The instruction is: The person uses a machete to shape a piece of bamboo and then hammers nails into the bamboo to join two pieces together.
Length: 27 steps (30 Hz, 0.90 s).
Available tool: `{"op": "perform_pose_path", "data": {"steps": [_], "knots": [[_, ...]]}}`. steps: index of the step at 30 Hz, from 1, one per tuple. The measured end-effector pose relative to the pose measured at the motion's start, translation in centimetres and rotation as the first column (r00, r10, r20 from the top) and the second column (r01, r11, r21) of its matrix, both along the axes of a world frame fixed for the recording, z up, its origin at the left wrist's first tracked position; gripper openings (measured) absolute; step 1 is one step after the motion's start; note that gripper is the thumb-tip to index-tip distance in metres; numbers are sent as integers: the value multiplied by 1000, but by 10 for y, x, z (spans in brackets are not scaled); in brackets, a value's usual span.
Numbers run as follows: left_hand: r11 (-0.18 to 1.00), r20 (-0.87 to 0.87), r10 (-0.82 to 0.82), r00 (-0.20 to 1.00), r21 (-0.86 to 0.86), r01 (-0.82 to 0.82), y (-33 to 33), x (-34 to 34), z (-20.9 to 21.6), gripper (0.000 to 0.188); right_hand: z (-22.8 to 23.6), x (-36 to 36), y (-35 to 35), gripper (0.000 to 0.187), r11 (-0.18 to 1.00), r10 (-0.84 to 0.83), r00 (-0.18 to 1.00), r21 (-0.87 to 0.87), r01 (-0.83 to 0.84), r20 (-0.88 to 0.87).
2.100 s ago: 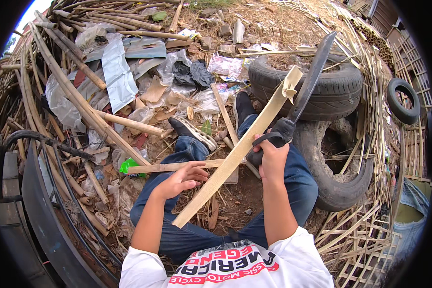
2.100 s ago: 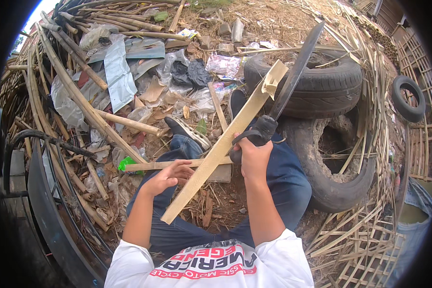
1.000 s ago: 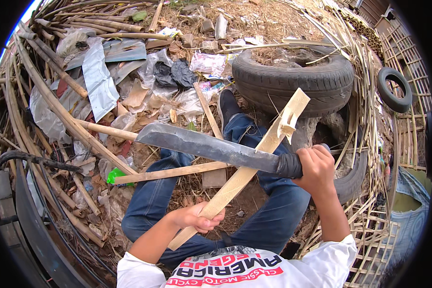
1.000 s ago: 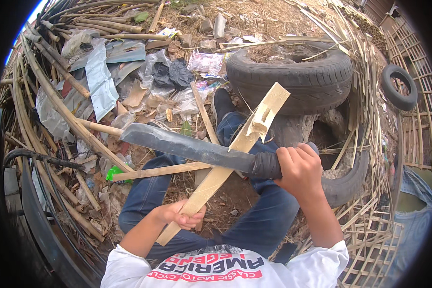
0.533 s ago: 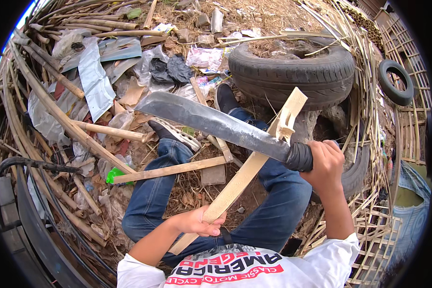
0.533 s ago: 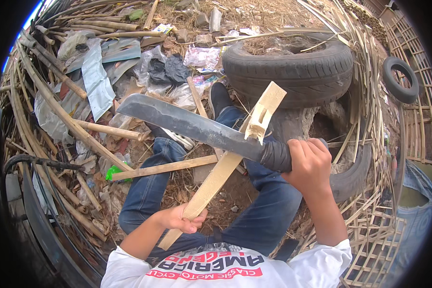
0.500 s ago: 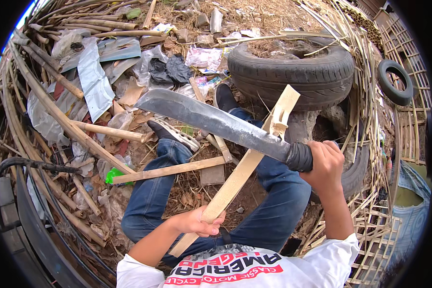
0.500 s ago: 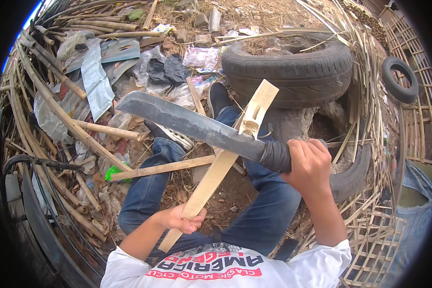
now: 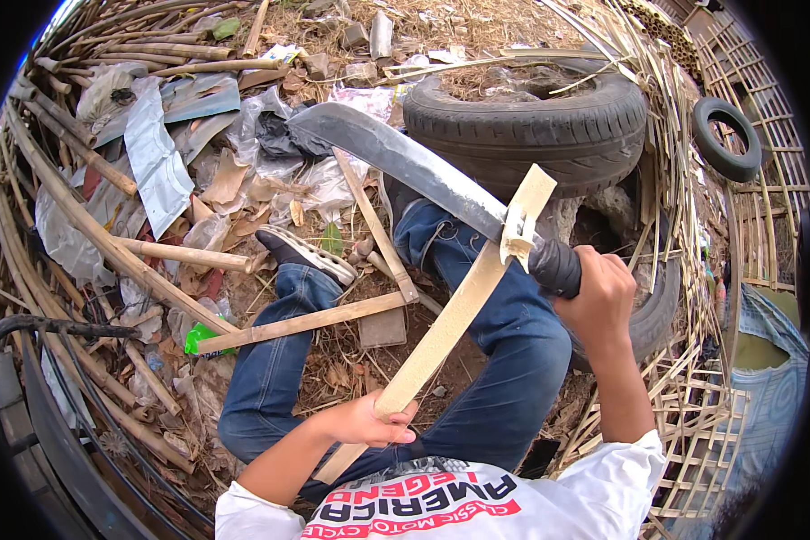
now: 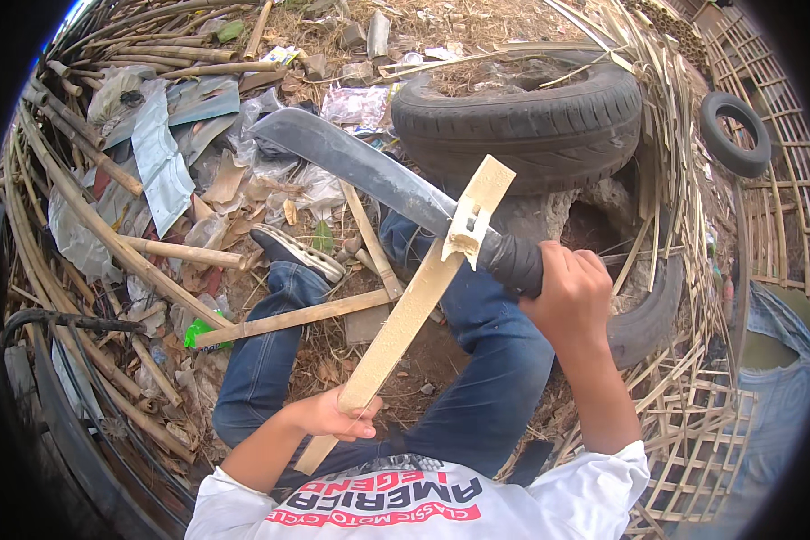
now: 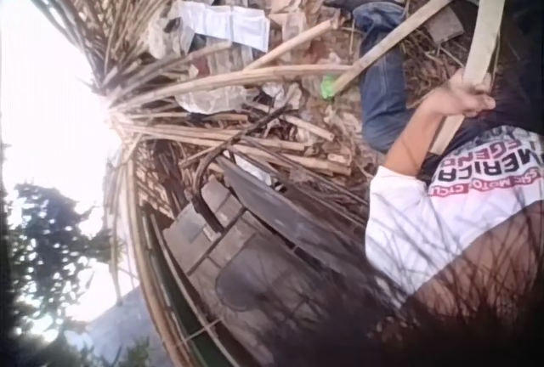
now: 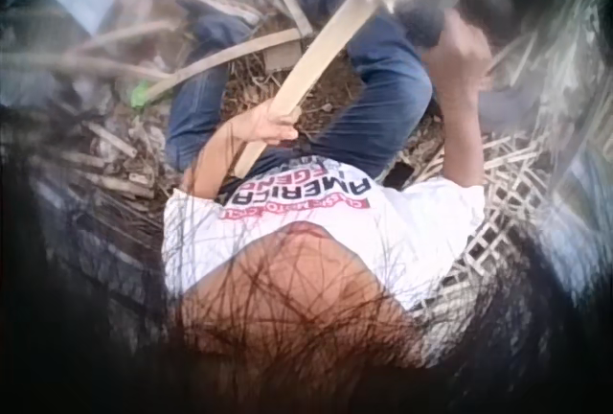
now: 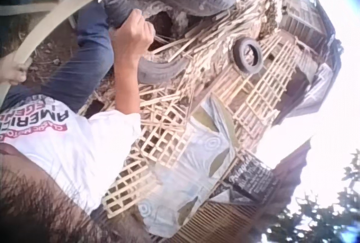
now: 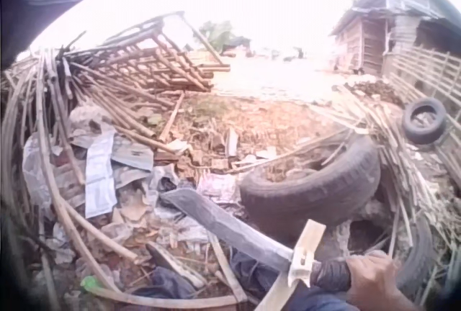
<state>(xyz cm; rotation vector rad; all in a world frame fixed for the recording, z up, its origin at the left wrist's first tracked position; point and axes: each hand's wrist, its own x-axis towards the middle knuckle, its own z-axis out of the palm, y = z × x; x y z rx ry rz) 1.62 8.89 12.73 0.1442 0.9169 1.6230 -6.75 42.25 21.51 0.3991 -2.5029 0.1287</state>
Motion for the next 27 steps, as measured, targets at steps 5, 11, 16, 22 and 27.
{"op": "perform_pose_path", "data": {"steps": [5, 11, 16, 22, 27], "knots": [[993, -7, -4, 1000, -118, 3, -4, -4, 8, 38, 6, -19, 27, 42, 993, 15, 1000, 119, -18, 28], [1000, 24, 19, 1000, 11, -19, 0, 1, 7, 42, 9, -26, 38, 43, 987, 29, 999, 161, -22, -42], [999, -1, 3, 1000, 38, -3, -6, -4, -4, 41, 2, -15, 8, 32, 974, 202, 979, 95, -204, 31], [991, -167, 75, 983, 120, -55, -14, -3, -9, 40, 15, -32, 36, 35, 986, -155, 988, 69, 155, -7], [995, 34, 39, 999, 89, -42, -20, -16, -3, 41, 8, -18, 19, 30, 977, -210, 975, -4, 211, 76]]}}
